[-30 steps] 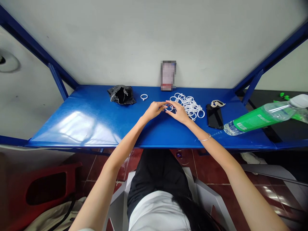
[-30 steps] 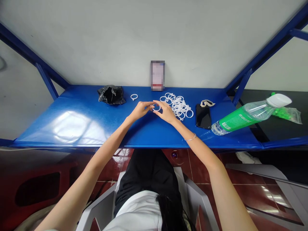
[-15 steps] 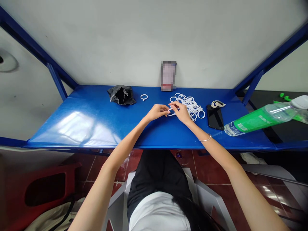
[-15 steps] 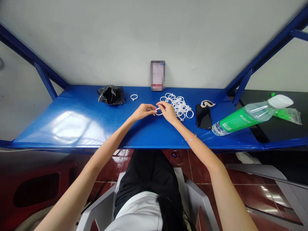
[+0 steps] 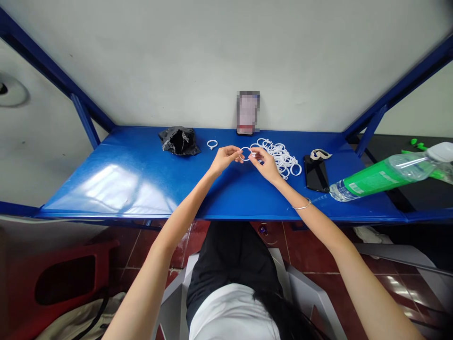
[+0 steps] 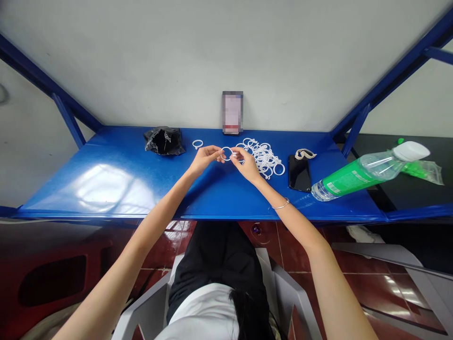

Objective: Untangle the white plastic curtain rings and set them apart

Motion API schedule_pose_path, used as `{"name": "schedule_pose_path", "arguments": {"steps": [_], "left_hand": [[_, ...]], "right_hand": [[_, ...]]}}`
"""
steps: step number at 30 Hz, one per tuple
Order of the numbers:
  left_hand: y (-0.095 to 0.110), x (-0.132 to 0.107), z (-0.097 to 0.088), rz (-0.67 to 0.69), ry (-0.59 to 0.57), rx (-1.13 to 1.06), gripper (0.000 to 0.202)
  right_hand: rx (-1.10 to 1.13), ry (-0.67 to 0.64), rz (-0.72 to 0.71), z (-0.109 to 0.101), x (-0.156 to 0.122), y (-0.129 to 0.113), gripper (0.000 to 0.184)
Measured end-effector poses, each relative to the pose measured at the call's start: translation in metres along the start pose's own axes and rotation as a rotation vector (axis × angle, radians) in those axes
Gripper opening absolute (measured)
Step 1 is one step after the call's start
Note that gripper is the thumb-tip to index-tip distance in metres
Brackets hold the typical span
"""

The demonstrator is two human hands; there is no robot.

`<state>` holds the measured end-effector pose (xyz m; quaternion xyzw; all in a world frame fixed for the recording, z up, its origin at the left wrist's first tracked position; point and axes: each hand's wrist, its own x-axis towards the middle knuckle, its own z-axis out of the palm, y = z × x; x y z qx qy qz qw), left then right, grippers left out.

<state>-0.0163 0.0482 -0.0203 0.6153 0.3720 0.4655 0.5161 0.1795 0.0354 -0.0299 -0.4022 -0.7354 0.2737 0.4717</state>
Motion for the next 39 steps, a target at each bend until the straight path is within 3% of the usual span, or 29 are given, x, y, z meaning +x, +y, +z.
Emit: {"name": "schedule_pose_path", "arguments": {"steps": [7,13,19,25,32,39], "left_hand": [[-0.001,-0.001,0.000,-0.005,-0.032,-0.006,0.055],[-0.005,-0.001,0.003,0.027,0.006,0.066,0.061],[-0.001,-0.004,0.008,0.081,-0.061,0.148,0.062],[0.001,-0.005,0.013,0.086,-0.158,-0.026,0.057],[0.000,-0.005,0.013,0.048,-0.152,-0.092,0.054],[-0.007,-0.006,0.016,-0.025,-0.151,-0.227,0.061]], "right_hand": [[0.059,0.007,-0.006,0.000,-0.002,-0.002,0.041],[0.084,-0.019,-0.003,0.001,-0.003,-0.005,0.038],[0.070,-0.069,-0.048,0.003,-0.004,-0.004,0.040],[-0.124,-0.108,-0.182,0.003,-0.004,-0.005,0.044],[-0.204,-0.125,-0.283,0.001,-0.002,-0.004,0.049],[-0.313,-0.043,-0.293,0.001,-0.002,-0.002,0.049]]}}
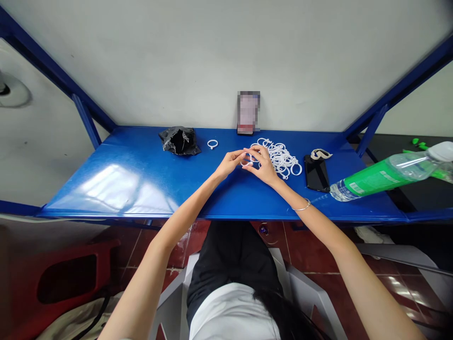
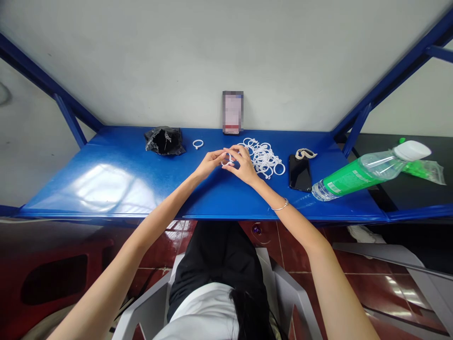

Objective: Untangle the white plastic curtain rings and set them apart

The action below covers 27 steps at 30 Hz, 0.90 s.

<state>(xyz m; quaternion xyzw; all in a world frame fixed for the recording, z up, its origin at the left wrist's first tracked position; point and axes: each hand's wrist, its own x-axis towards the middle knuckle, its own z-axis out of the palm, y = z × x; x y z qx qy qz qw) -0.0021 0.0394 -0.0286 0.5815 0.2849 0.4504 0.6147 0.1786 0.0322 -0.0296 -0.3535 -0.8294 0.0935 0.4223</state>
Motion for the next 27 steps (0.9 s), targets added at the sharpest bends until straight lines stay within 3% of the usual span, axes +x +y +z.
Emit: {"name": "schedule_pose_path", "arguments": {"steps": [7,10,12,15,19,23,27], "left_hand": [[-0.005,0.002,0.007,-0.144,-0.034,-0.136,0.054],[-0.002,0.001,0.007,-0.194,-0.013,-0.049,0.050],[0.002,0.000,0.007,-0.105,0.039,0.168,0.050],[0.010,-0.004,0.004,0.203,0.159,0.606,0.047],[0.019,-0.008,0.001,0.484,0.176,0.932,0.036],[0.019,-0.010,-0.001,0.567,0.104,1.152,0.026],[0.014,-0.009,-0.001,0.572,0.064,1.227,0.025]], "right_hand": [[0.053,-0.086,-0.002,0.000,-0.001,-0.002,0.059],[0.054,-0.095,0.014,0.000,-0.001,-0.002,0.058],[0.052,-0.074,0.032,0.000,-0.001,-0.002,0.057],[0.065,-0.044,0.090,-0.001,-0.001,-0.001,0.057],[0.069,-0.023,0.165,-0.002,-0.001,-0.001,0.054],[0.049,-0.014,0.161,-0.002,-0.001,0.000,0.052],[0.013,-0.014,0.140,-0.001,-0.001,0.001,0.050]]}}
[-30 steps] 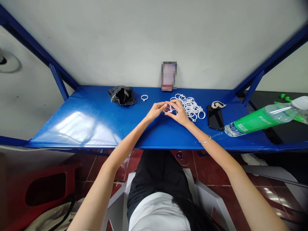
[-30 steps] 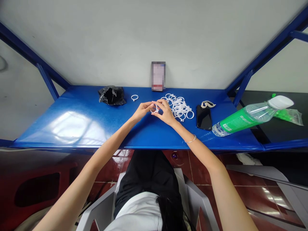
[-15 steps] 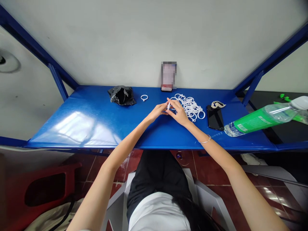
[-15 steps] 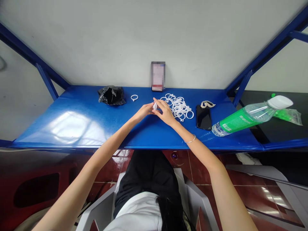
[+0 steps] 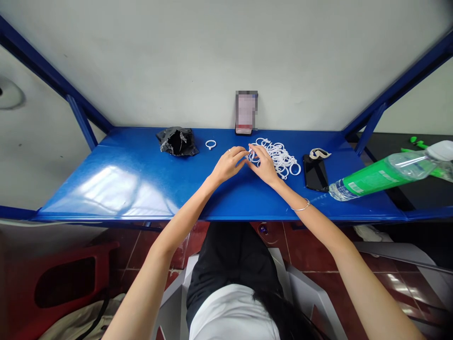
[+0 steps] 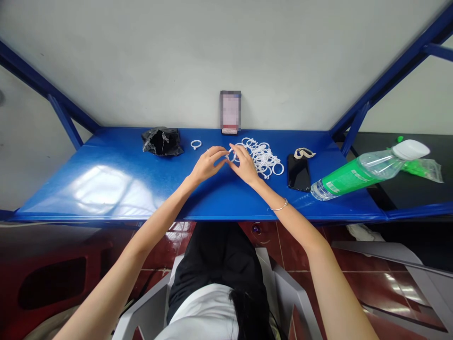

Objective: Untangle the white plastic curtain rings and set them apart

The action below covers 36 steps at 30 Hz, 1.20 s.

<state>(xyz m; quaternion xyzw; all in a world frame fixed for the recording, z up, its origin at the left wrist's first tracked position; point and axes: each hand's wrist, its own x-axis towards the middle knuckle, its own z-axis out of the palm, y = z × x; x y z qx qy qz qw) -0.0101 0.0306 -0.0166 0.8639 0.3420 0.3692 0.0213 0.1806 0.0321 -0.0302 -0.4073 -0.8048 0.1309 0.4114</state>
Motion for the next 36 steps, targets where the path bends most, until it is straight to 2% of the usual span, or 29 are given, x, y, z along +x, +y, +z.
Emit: {"name": "schedule_pose_path", "arguments": {"steps": [13,26,36], "left_hand": [[-0.009,0.000,0.003,-0.001,-0.006,0.248,0.025],[-0.013,0.000,0.006,0.003,-0.058,0.245,0.026],[-0.011,-0.002,0.005,-0.009,-0.042,0.229,0.024]], "right_hand": [[-0.064,0.071,-0.063,-0.003,0.000,-0.005,0.039],[-0.100,0.062,-0.068,-0.003,0.000,-0.002,0.036],[-0.103,0.042,-0.072,-0.002,-0.002,-0.003,0.035]]}}
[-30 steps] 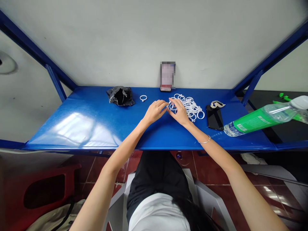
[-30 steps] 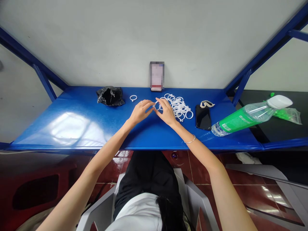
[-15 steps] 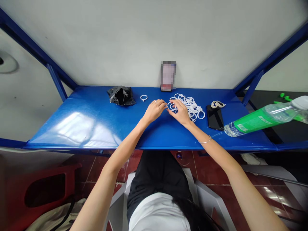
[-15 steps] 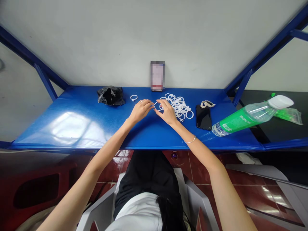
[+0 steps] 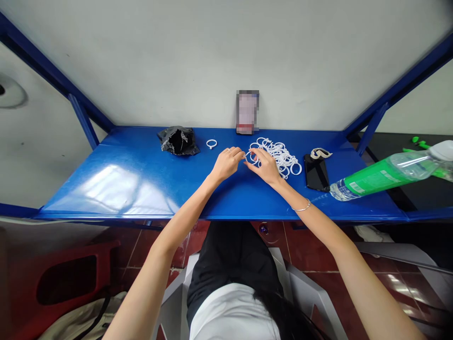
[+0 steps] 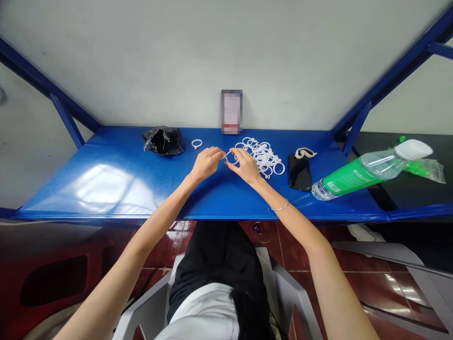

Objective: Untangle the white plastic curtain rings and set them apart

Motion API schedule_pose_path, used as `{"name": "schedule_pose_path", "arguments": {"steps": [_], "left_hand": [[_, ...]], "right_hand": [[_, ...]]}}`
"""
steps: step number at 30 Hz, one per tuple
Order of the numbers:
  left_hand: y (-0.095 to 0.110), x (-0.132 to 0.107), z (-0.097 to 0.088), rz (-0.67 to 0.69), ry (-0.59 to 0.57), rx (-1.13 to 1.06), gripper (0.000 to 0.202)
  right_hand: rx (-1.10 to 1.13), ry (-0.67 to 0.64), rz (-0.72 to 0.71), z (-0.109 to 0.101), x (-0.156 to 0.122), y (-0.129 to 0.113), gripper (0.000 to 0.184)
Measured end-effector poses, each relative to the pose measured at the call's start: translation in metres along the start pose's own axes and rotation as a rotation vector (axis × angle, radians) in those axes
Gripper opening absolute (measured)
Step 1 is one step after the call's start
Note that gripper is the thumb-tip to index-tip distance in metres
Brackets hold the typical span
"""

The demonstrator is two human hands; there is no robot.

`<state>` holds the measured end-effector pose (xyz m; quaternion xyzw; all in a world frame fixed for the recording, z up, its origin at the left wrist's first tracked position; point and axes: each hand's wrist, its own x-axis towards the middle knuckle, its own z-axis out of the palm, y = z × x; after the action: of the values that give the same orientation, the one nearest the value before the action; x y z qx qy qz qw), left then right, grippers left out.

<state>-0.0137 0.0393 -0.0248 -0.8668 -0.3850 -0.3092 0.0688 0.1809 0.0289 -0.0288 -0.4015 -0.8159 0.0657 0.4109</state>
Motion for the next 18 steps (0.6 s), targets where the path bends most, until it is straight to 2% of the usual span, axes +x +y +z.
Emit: {"name": "schedule_pose_path", "arguments": {"steps": [18], "left_hand": [[0.0055,0.0003,-0.0048,-0.018,0.050,-0.080,0.025]], "right_hand": [[-0.038,0.033,-0.050,-0.0013,0.0002,-0.0022,0.031]]}}
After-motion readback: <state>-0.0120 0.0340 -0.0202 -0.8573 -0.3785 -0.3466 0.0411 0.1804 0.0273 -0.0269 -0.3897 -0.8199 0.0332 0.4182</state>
